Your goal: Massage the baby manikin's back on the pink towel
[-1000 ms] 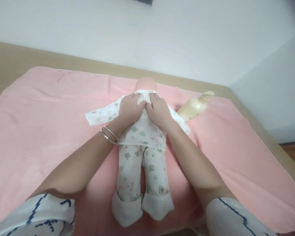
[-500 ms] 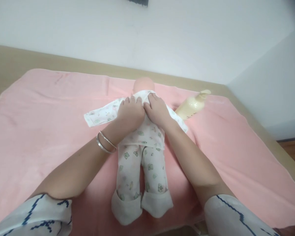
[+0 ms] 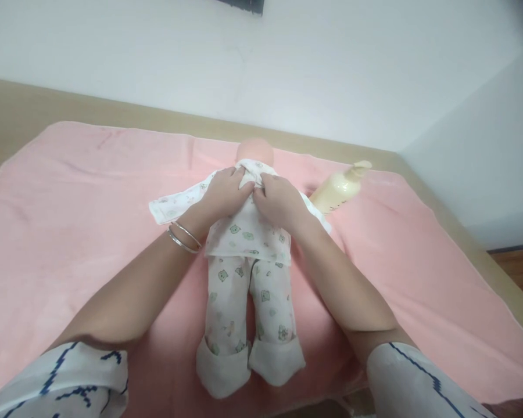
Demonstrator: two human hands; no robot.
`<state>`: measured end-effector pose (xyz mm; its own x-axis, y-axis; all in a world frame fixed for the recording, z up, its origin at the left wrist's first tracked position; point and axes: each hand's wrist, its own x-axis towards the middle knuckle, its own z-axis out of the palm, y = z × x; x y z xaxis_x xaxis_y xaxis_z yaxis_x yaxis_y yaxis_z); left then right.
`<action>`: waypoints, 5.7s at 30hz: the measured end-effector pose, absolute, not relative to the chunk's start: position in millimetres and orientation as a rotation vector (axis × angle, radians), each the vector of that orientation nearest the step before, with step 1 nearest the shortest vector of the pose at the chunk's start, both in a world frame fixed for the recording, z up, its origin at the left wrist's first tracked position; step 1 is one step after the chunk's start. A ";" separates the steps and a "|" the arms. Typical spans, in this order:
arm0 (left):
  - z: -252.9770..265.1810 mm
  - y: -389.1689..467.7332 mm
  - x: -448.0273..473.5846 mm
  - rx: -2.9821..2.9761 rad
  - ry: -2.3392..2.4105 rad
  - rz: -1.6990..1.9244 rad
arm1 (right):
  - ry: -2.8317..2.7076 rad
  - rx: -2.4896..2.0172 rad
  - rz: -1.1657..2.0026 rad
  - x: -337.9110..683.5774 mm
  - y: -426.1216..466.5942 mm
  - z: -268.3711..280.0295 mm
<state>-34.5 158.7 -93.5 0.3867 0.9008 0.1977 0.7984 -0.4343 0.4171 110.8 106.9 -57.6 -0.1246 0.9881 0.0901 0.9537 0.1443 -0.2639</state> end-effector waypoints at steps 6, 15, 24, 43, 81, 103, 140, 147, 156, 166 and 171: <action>-91.2 156.9 -32.7 2.443 1.501 0.559 | -2.211 -1.935 0.073 99.4 96.9 -56.8; -100.1 153.2 -33.5 2.611 1.531 0.552 | -2.150 -1.678 -0.034 107.5 125.1 -91.8; -75.9 116.8 -19.1 2.560 1.607 0.395 | -2.108 -1.736 0.063 124.8 137.6 -91.5; -93.4 161.3 -34.7 2.321 1.627 0.522 | -2.172 -1.810 -0.099 98.5 106.3 -78.4; -107.4 155.8 -27.2 2.302 1.642 0.756 | -2.060 -1.695 0.102 126.2 140.3 -102.0; -93.4 146.4 -23.8 2.331 1.644 0.651 | -2.067 -1.736 0.143 124.3 138.7 -97.1; -71.3 129.9 -19.7 2.289 1.671 0.542 | -2.164 -1.832 0.203 127.8 130.3 -77.9; -82.3 141.1 -26.7 2.317 1.648 0.567 | -2.186 -1.892 0.154 119.3 123.0 -72.2; -94.0 165.6 -33.3 2.250 1.596 0.564 | -2.216 -1.857 -0.113 101.1 106.1 -78.0; -105.6 159.8 -27.7 2.175 1.704 0.717 | -2.196 -1.815 0.278 121.0 119.5 -62.3; -104.9 159.5 -28.0 2.148 1.698 0.721 | -2.112 -1.781 0.216 126.1 129.6 -77.0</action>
<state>-28.0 159.5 -104.9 0.1712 0.9659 0.1943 0.8105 -0.2502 0.5296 126.1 129.6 -77.0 -0.1340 0.9746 0.1793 0.9182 0.1902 -0.3474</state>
